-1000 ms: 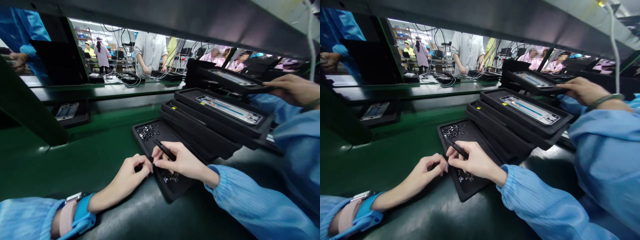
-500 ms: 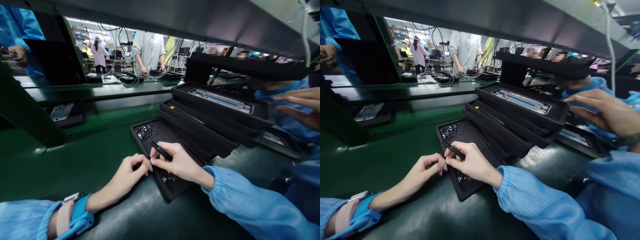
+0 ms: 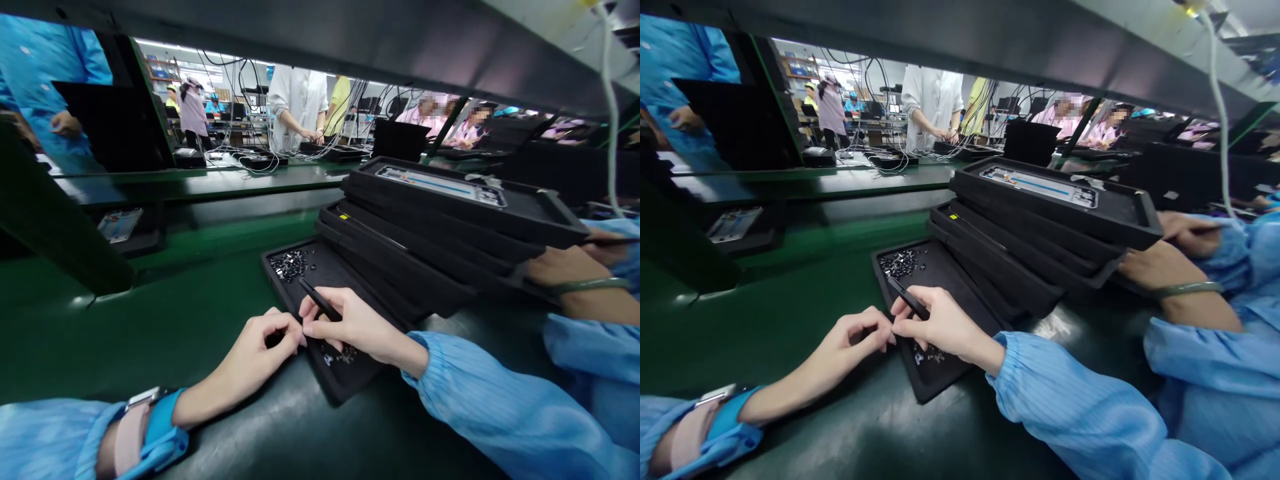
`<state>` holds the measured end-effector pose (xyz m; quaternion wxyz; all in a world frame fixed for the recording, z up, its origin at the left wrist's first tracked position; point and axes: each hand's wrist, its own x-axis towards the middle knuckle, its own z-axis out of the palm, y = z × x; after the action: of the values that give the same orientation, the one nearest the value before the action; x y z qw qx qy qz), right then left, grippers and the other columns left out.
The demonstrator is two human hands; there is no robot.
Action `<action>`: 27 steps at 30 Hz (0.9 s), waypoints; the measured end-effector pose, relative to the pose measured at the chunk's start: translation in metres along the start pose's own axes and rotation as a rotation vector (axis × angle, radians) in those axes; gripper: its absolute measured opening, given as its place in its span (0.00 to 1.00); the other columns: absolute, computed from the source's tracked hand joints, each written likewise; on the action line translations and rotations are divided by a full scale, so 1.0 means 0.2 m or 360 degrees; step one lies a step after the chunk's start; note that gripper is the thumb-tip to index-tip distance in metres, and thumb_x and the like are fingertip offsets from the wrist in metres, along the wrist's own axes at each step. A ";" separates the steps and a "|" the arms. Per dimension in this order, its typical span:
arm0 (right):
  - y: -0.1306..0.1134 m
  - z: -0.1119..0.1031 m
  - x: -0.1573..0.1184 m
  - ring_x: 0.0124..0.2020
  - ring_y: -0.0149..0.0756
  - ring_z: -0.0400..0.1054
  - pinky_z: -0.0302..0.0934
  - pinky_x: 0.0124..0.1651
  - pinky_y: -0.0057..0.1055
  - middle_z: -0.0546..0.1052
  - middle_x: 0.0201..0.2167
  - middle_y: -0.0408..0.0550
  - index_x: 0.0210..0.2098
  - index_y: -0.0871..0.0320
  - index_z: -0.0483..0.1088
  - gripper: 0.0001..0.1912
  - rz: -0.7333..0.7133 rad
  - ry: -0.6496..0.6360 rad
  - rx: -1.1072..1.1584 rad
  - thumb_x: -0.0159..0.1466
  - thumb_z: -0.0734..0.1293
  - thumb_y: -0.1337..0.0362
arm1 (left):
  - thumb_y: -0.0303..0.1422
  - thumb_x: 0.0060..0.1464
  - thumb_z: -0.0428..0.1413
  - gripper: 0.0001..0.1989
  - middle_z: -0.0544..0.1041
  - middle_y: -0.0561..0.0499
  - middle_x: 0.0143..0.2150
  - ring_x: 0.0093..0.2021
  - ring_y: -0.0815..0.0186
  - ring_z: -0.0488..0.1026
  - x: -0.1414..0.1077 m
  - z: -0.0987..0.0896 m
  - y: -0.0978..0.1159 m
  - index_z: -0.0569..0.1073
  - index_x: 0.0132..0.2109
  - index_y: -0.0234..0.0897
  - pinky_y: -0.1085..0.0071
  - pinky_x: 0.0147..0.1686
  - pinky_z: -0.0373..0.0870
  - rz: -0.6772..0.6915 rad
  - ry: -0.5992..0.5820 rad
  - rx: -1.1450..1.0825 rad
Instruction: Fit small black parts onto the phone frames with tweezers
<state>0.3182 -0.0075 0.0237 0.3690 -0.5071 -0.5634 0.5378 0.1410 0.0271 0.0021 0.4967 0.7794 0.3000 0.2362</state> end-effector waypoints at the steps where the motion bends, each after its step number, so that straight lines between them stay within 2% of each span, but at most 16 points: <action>1: 0.00 0.00 0.00 0.14 0.17 0.55 0.51 0.15 0.18 0.69 0.25 0.41 0.33 0.63 0.65 0.12 0.0020 -0.0012 0.0022 0.52 0.69 0.64 | 0.35 0.56 0.48 0.12 0.70 0.52 0.28 0.33 0.67 0.66 0.00 0.00 0.00 0.70 0.28 0.35 0.72 0.35 0.60 0.0002 -0.0007 0.0013; 8: -0.01 0.00 0.00 0.13 0.17 0.55 0.50 0.16 0.18 0.70 0.25 0.42 0.32 0.64 0.66 0.10 0.0001 -0.0046 0.0009 0.54 0.68 0.64 | 0.35 0.56 0.48 0.13 0.68 0.53 0.27 0.32 0.67 0.65 0.00 0.00 0.00 0.68 0.27 0.35 0.71 0.34 0.60 -0.0033 -0.0008 -0.0052; 15: 0.00 0.00 0.00 0.14 0.18 0.55 0.51 0.15 0.18 0.69 0.22 0.40 0.32 0.64 0.67 0.13 -0.0010 -0.0042 -0.0029 0.52 0.70 0.61 | 0.35 0.56 0.48 0.12 0.68 0.53 0.27 0.32 0.67 0.65 0.00 0.00 -0.01 0.68 0.27 0.35 0.72 0.34 0.60 -0.0004 -0.0010 -0.0026; 21: 0.00 0.00 0.00 0.14 0.19 0.55 0.53 0.17 0.19 0.67 0.19 0.39 0.32 0.63 0.67 0.08 -0.0035 -0.0049 -0.0029 0.54 0.67 0.66 | 0.35 0.56 0.48 0.13 0.68 0.53 0.26 0.32 0.67 0.65 0.01 0.00 -0.01 0.68 0.26 0.35 0.72 0.34 0.60 0.0009 -0.0016 -0.0017; 27: -0.02 0.00 -0.01 0.14 0.19 0.55 0.53 0.16 0.18 0.69 0.21 0.39 0.31 0.63 0.67 0.08 -0.0041 -0.0043 -0.0059 0.53 0.68 0.66 | 0.37 0.56 0.47 0.14 0.67 0.53 0.26 0.31 0.66 0.64 0.01 0.00 0.00 0.67 0.26 0.35 0.71 0.34 0.59 -0.0014 0.0006 0.0001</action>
<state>0.3176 -0.0093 0.0285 0.3589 -0.4993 -0.5847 0.5292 0.1419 0.0281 0.0020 0.4969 0.7779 0.3043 0.2354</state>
